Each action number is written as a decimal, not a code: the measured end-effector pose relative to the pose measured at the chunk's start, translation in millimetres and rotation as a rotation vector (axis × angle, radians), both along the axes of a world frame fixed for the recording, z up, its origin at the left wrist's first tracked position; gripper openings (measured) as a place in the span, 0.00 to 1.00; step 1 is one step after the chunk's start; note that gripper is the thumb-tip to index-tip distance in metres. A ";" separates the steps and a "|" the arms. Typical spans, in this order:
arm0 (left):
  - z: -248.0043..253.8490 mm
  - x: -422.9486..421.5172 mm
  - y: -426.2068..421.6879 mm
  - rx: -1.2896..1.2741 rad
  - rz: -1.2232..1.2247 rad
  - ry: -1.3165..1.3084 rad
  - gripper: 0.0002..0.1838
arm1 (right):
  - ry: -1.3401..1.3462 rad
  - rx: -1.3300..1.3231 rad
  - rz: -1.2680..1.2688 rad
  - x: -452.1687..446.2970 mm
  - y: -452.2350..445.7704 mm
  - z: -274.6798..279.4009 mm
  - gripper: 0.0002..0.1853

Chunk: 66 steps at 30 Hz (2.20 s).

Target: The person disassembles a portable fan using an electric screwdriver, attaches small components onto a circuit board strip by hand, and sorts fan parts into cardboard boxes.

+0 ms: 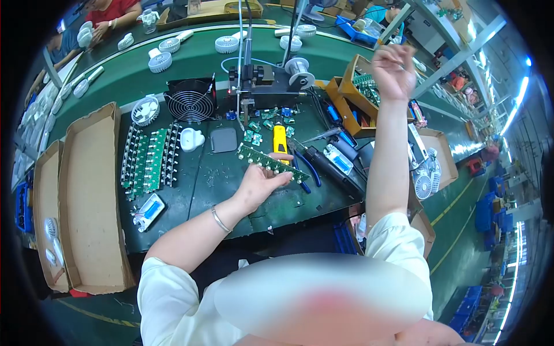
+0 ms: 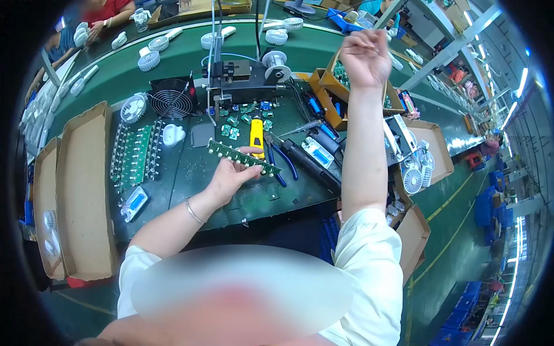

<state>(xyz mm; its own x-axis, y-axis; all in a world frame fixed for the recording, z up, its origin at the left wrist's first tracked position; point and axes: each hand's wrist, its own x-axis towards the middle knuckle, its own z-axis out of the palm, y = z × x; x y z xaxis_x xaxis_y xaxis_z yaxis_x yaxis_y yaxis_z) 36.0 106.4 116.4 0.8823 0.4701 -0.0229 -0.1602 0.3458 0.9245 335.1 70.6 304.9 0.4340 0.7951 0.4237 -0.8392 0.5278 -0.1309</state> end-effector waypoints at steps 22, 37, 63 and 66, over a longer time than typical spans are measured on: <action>-5.3 -3.0 5.1 -0.027 0.319 -0.075 0.06 | -1.256 -0.824 -0.610 -154.6 -65.0 -161.6 0.03; -3.7 -0.5 -6.0 -0.305 0.010 -0.156 0.16 | -0.759 -0.886 -0.971 -171.8 -48.7 -179.1 0.03; -15.1 2.9 24.8 -0.507 -0.012 -0.033 0.13 | -1.202 -0.833 -0.955 -138.0 -3.9 -155.7 0.04; -15.0 3.3 28.7 -0.504 -0.029 -0.028 0.13 | -1.287 -0.799 -0.952 -141.3 -6.2 -164.8 0.03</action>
<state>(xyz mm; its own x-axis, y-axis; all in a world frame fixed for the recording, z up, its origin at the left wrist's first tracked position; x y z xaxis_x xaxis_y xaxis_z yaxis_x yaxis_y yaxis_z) 39.3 135.1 101.4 0.8981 0.3822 -0.2174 -0.1662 0.7528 0.6370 193.8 64.4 140.0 0.5598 0.6544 0.5082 0.5126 0.2084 -0.8330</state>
